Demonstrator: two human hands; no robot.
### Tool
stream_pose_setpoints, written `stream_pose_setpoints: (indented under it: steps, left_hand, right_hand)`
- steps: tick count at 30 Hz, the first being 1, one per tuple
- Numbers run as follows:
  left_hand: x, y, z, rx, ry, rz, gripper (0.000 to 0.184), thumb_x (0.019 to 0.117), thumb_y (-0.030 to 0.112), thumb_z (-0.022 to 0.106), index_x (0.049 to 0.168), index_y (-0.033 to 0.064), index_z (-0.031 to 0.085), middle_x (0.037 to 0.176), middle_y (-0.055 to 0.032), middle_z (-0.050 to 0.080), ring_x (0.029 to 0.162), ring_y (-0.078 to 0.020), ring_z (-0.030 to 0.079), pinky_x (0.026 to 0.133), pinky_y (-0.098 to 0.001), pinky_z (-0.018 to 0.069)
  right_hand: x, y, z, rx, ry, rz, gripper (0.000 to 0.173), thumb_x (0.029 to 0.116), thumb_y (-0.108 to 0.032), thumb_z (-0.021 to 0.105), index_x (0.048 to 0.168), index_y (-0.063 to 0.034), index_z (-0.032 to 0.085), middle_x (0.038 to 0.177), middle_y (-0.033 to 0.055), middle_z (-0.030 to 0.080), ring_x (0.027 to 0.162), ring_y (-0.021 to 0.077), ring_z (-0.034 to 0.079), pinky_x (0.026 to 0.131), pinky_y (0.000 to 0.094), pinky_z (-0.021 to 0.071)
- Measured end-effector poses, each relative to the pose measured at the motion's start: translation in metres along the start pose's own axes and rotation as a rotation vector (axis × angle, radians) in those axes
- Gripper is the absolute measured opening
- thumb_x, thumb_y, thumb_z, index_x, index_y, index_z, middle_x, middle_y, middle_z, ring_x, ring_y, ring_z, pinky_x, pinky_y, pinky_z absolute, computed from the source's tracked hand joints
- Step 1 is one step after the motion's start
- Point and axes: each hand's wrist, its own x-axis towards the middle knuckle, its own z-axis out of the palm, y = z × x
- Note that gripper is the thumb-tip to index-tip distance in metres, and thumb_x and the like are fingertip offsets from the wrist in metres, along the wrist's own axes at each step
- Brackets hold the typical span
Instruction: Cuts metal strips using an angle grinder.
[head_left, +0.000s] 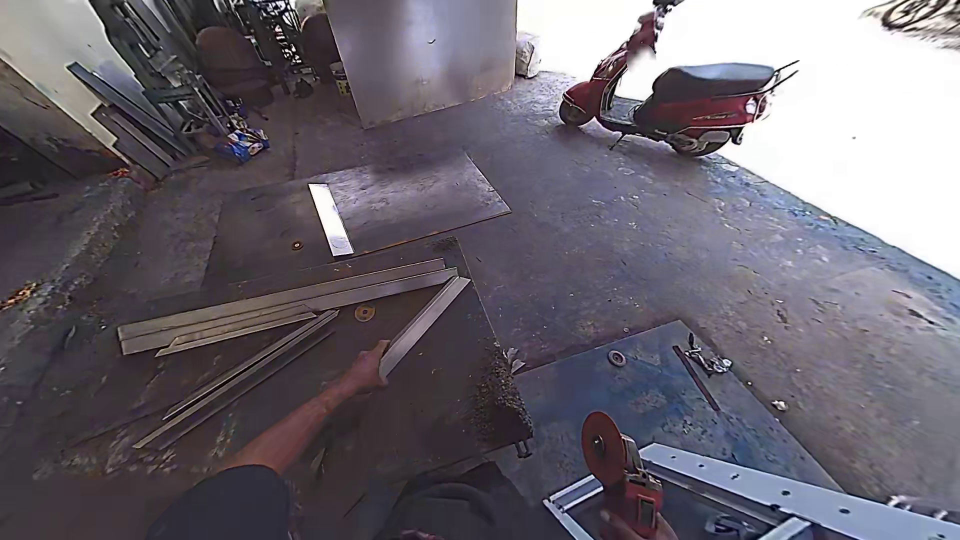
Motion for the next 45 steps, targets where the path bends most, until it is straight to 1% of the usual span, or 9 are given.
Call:
stream_pose_setpoints:
  steps: [4,11,16,24,26,29,34,40,45]
  left_hand:
    - [-0.027,0.019,0.052,-0.067,0.116,0.088,0.079,0.0727,0.033,0.083,0.142,0.0058,0.058,0.127,-0.0191,0.069,0.120,-0.0329,0.066,0.105,-0.0539,0.0502]
    - [-0.053,0.060,0.145,-0.215,0.284,0.103,0.067,0.0707,0.038,0.083,0.127,0.0036,0.071,0.116,-0.0181,0.067,0.106,-0.0272,0.065,0.097,-0.0418,0.0522]
    - [-0.059,0.093,0.179,-0.252,0.316,0.147,0.066,0.0684,0.036,0.084,0.125,0.0060,0.072,0.114,-0.0159,0.066,0.102,-0.0239,0.065,0.094,-0.0382,0.0550]
    - [-0.052,0.098,0.186,-0.288,0.274,0.223,0.079,0.0705,0.061,0.085,0.127,0.0072,0.071,0.111,-0.0127,0.068,0.099,-0.0198,0.066,0.093,-0.0349,0.0555]
    - [-0.040,0.096,0.185,-0.347,0.316,0.238,0.076,0.0784,0.066,0.078,0.127,0.0078,0.072,0.108,-0.0119,0.070,0.097,-0.0189,0.067,0.091,-0.0348,0.0560]
    - [-0.010,0.109,0.174,-0.349,0.389,0.239,0.070,0.0893,0.063,0.068,0.131,0.0068,0.069,0.110,-0.0121,0.071,0.094,-0.0190,0.067,0.088,-0.0348,0.0564]
    - [0.049,0.154,0.154,-0.353,0.303,0.211,0.076,0.0845,0.067,0.070,0.133,0.0082,0.068,0.118,-0.0136,0.070,0.105,-0.0220,0.068,0.097,-0.0387,0.0549]
    - [0.073,0.172,0.158,-0.398,0.344,0.221,0.055,0.0815,0.057,0.076,0.110,0.0101,0.078,0.102,-0.0072,0.072,0.093,-0.0159,0.069,0.088,-0.0331,0.0574]
    - [0.082,0.172,0.155,-0.434,0.395,0.264,0.050,0.0803,0.052,0.079,0.107,0.0099,0.079,0.098,-0.0060,0.073,0.089,-0.0134,0.069,0.085,-0.0307,0.0577]
  right_hand:
    - [-0.004,0.022,-0.017,0.036,0.037,0.048,0.059,0.0663,-0.022,0.084,0.118,-0.0014,0.063,0.092,0.0088,0.072,0.077,0.0175,0.072,0.071,0.0395,0.0623]
    - [0.008,0.036,-0.052,-0.001,-0.009,0.029,0.061,0.0633,-0.028,0.085,0.116,-0.0040,0.063,0.090,0.0061,0.072,0.076,0.0162,0.072,0.068,0.0384,0.0624]
    - [0.026,0.033,-0.060,-0.042,-0.049,0.031,0.061,0.0637,-0.029,0.084,0.115,-0.0047,0.064,0.089,0.0062,0.072,0.075,0.0164,0.072,0.068,0.0388,0.0623]
    - [0.053,0.015,-0.043,-0.100,-0.071,0.009,0.063,0.0636,-0.036,0.085,0.115,-0.0071,0.065,0.091,0.0041,0.073,0.078,0.0146,0.072,0.071,0.0386,0.0627]
    - [0.061,0.010,-0.036,-0.125,-0.074,0.008,0.062,0.0639,-0.035,0.085,0.115,-0.0069,0.065,0.091,0.0040,0.072,0.079,0.0144,0.072,0.072,0.0391,0.0622]
    - [0.074,-0.002,-0.025,-0.160,-0.089,0.014,0.062,0.0639,-0.035,0.085,0.116,-0.0069,0.065,0.092,0.0040,0.073,0.080,0.0139,0.072,0.073,0.0388,0.0622]
    - [0.101,-0.024,-0.005,-0.227,-0.098,0.026,0.063,0.0635,-0.038,0.085,0.115,-0.0077,0.065,0.093,0.0035,0.072,0.083,0.0137,0.071,0.076,0.0392,0.0609]
    - [0.136,-0.045,0.018,-0.249,-0.139,0.015,0.063,0.0650,-0.036,0.086,0.117,-0.0080,0.064,0.094,0.0028,0.072,0.084,0.0130,0.071,0.078,0.0377,0.0613]
    - [0.158,-0.058,0.032,-0.306,-0.174,0.010,0.066,0.0650,-0.036,0.086,0.120,-0.0078,0.063,0.097,0.0029,0.072,0.087,0.0123,0.071,0.081,0.0375,0.0605]
